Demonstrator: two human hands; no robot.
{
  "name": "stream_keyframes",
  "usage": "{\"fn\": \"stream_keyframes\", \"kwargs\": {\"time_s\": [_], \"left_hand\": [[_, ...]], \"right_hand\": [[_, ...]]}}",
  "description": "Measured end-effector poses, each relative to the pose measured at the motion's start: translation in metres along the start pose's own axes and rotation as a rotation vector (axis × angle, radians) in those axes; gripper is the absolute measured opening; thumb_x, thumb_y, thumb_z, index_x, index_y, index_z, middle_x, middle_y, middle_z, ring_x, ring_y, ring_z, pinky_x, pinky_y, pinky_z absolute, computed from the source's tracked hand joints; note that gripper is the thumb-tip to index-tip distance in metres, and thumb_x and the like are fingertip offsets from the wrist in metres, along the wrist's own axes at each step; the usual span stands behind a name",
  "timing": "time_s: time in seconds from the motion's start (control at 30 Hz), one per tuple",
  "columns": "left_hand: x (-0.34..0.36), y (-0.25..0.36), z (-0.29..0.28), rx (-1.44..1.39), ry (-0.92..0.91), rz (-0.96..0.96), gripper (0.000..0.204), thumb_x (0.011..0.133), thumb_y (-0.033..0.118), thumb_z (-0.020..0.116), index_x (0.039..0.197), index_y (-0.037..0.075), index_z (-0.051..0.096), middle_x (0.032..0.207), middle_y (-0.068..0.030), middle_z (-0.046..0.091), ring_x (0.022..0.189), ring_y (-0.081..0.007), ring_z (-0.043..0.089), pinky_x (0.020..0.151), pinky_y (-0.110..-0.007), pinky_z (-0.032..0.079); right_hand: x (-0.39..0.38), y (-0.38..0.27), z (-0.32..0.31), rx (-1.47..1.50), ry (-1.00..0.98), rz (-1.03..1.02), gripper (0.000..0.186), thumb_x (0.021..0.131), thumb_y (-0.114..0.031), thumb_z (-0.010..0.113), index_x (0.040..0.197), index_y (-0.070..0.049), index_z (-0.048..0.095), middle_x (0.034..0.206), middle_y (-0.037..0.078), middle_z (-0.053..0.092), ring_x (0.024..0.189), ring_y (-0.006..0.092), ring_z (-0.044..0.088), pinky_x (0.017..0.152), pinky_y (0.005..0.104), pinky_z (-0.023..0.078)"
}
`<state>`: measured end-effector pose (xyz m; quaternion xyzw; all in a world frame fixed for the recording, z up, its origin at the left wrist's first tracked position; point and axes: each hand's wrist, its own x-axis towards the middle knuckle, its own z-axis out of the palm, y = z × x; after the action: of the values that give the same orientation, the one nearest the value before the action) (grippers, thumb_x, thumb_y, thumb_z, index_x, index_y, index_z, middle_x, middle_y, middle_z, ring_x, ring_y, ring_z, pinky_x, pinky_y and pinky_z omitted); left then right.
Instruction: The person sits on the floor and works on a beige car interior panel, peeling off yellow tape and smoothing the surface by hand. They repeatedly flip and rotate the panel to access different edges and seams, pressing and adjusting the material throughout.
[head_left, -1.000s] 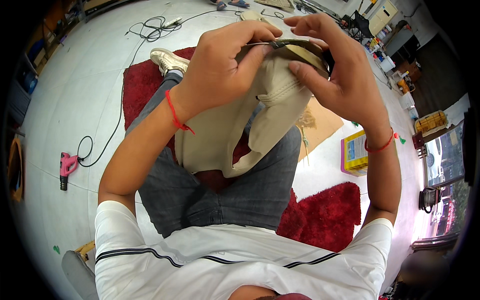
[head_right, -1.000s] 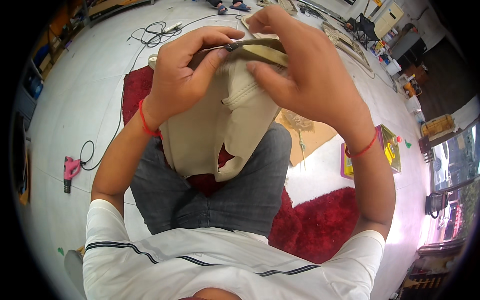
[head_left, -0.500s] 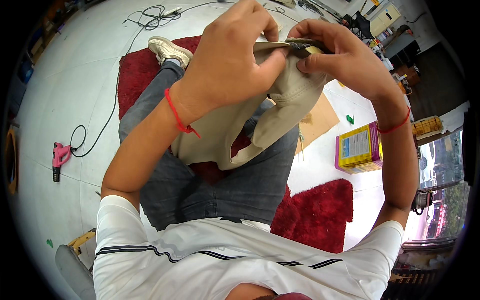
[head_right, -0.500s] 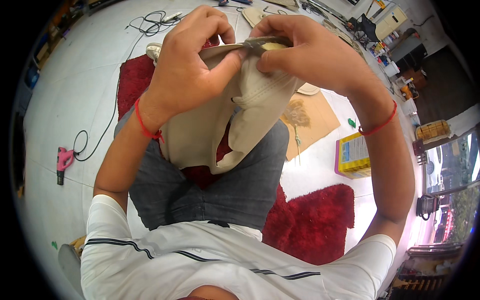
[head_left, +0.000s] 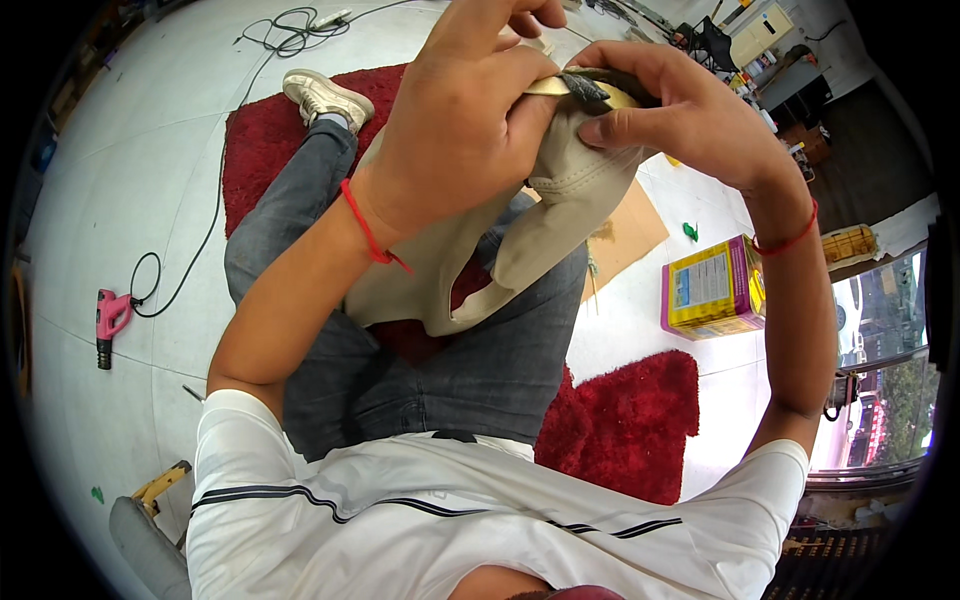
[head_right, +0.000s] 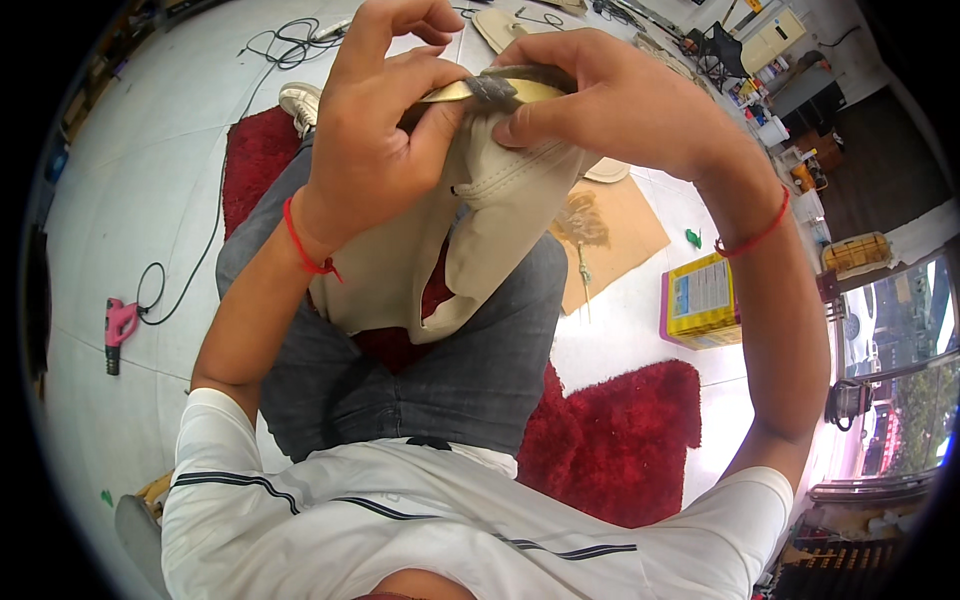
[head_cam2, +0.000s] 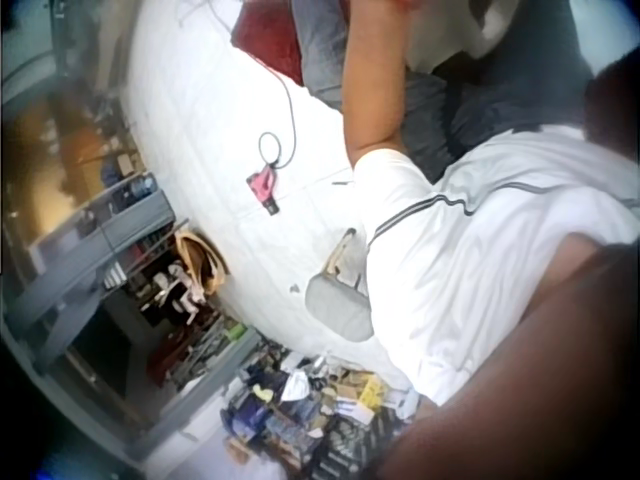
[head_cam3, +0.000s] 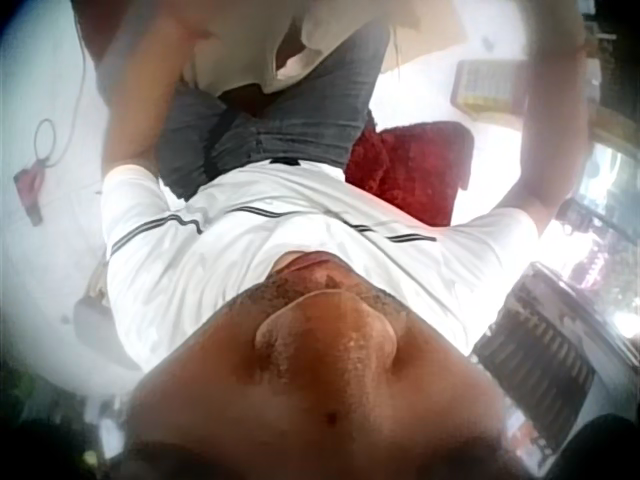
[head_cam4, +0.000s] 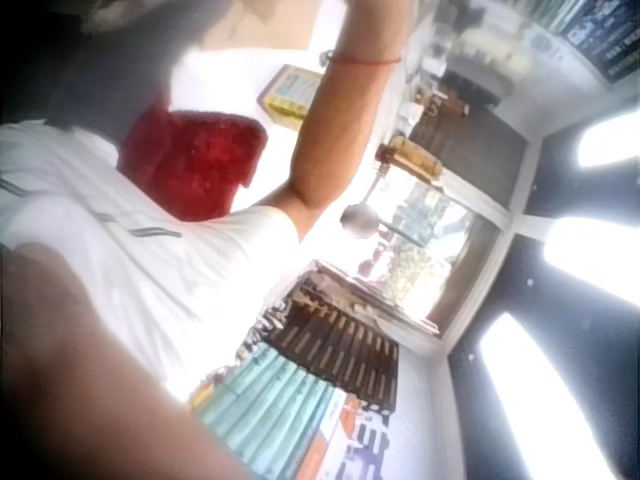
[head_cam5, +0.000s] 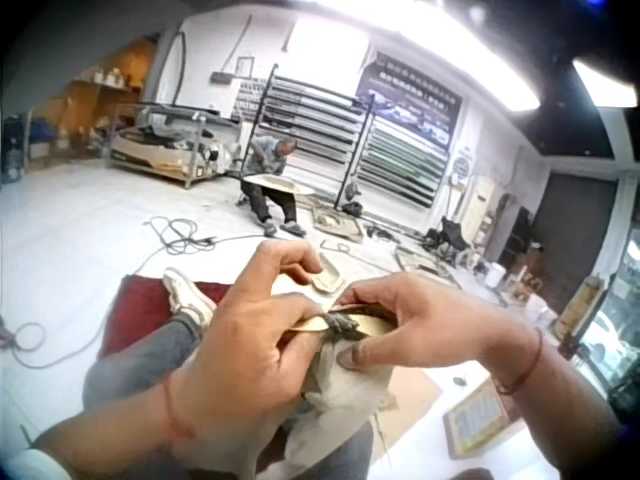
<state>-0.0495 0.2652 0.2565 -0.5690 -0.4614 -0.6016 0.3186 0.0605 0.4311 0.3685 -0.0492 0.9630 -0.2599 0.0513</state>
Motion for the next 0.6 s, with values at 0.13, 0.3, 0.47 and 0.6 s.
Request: {"fn": "stream_keyframes", "kwargs": {"time_s": [0.13, 0.3, 0.47, 0.6], "left_hand": [[0.014, 0.019, -0.013, 0.087, -0.194, -0.175, 0.006, 0.088, 0.000, 0.063, 0.086, -0.006, 0.062, 0.125, -0.0256, 0.054, 0.097, -0.0366, 0.064, 0.089, -0.040, 0.052], [0.016, 0.023, -0.017, 0.013, -0.268, -0.310, 0.009, 0.088, 0.003, 0.062, 0.085, -0.005, 0.061, 0.126, -0.0247, 0.055, 0.095, -0.0366, 0.064, 0.084, -0.039, 0.051], [0.018, 0.029, -0.018, -0.021, -0.281, -0.342, 0.011, 0.081, 0.005, 0.068, 0.085, -0.005, 0.063, 0.122, -0.0218, 0.057, 0.091, -0.0327, 0.065, 0.080, -0.038, 0.051], [0.016, 0.020, -0.018, -0.023, -0.256, -0.289, 0.015, 0.076, 0.005, 0.071, 0.085, -0.004, 0.064, 0.115, -0.0201, 0.059, 0.089, -0.0286, 0.066, 0.077, -0.036, 0.051]], "right_hand": [[-0.001, 0.000, 0.005, -0.033, 0.077, 0.044, 0.035, 0.088, -0.019, 0.076, 0.118, -0.002, 0.070, 0.097, 0.002, 0.071, 0.088, 0.0095, 0.066, 0.080, 0.0268, 0.054], [-0.001, 0.005, 0.008, 0.169, 0.125, 0.075, 0.033, 0.081, -0.021, 0.080, 0.106, -0.001, 0.075, 0.088, 0.005, 0.072, 0.080, 0.0122, 0.067, 0.075, 0.0270, 0.052], [-0.001, 0.001, 0.009, 0.200, 0.122, 0.094, 0.019, 0.086, -0.014, 0.076, 0.101, -0.003, 0.074, 0.085, 0.000, 0.070, 0.078, 0.0066, 0.063, 0.073, 0.0241, 0.049], [-0.001, 0.002, 0.012, 0.143, 0.159, 0.055, 0.011, 0.092, -0.011, 0.072, 0.100, -0.004, 0.072, 0.085, -0.004, 0.069, 0.078, 0.0022, 0.063, 0.073, 0.0206, 0.050]]}}
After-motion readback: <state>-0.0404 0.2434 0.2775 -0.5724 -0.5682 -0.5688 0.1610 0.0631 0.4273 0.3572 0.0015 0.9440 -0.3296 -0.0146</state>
